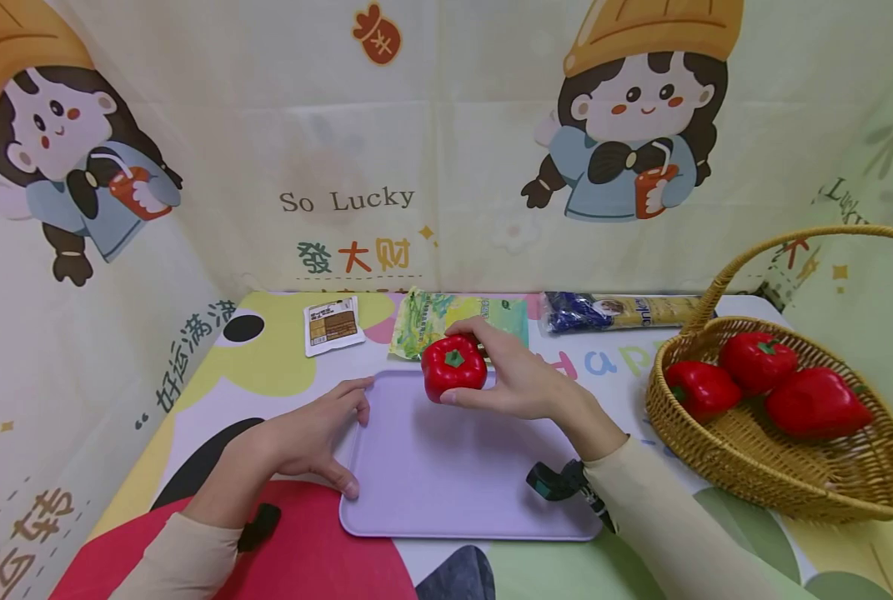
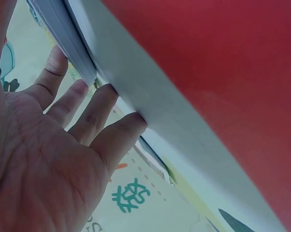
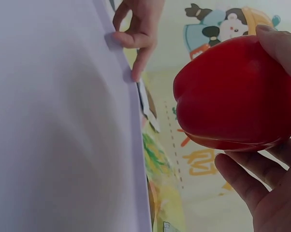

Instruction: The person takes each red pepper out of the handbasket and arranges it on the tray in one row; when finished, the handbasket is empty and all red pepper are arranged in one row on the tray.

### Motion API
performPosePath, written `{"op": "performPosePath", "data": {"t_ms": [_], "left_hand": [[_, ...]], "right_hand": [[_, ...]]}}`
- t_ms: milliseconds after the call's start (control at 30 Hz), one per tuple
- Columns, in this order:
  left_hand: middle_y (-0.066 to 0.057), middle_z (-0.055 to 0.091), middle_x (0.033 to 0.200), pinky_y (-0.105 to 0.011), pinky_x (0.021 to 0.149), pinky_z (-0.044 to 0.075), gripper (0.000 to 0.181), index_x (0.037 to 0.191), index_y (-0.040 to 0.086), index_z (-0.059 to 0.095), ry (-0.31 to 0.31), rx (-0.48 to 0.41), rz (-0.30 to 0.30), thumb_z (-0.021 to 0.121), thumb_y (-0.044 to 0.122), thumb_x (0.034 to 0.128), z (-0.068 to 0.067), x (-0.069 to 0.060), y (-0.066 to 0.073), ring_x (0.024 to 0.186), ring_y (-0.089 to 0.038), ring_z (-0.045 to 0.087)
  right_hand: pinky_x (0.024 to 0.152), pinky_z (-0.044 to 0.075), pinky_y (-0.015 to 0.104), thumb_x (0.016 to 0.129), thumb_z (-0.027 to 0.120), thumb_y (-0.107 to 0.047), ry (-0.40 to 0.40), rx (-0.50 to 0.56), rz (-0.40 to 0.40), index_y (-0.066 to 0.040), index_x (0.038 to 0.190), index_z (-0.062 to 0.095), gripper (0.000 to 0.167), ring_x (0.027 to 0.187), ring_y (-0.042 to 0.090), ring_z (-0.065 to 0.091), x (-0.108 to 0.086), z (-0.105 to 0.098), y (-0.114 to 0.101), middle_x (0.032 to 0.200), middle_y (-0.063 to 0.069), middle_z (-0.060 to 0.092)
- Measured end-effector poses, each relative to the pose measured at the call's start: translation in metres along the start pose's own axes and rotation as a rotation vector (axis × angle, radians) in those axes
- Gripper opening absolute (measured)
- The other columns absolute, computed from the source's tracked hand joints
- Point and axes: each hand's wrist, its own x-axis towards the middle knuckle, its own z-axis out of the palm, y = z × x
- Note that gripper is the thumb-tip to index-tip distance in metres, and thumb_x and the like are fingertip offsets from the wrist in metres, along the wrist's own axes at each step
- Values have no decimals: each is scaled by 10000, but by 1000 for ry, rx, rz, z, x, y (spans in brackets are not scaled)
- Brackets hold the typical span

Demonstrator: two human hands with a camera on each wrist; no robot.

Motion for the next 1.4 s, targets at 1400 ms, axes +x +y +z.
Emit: {"op": "performPosePath", "data": {"t_ms": [1400], "left_hand": [[67,529,1199,-501,1080,471,1334,1590,81,262,14,-87,-5,975,531,556,-2,-3,-10,1332,-229,422]], "right_hand": [[899,559,253,797,862,-489,-172,0,5,-182,1391,496,761,1180,87,557,37,48,9,1287,-87,575]]}}
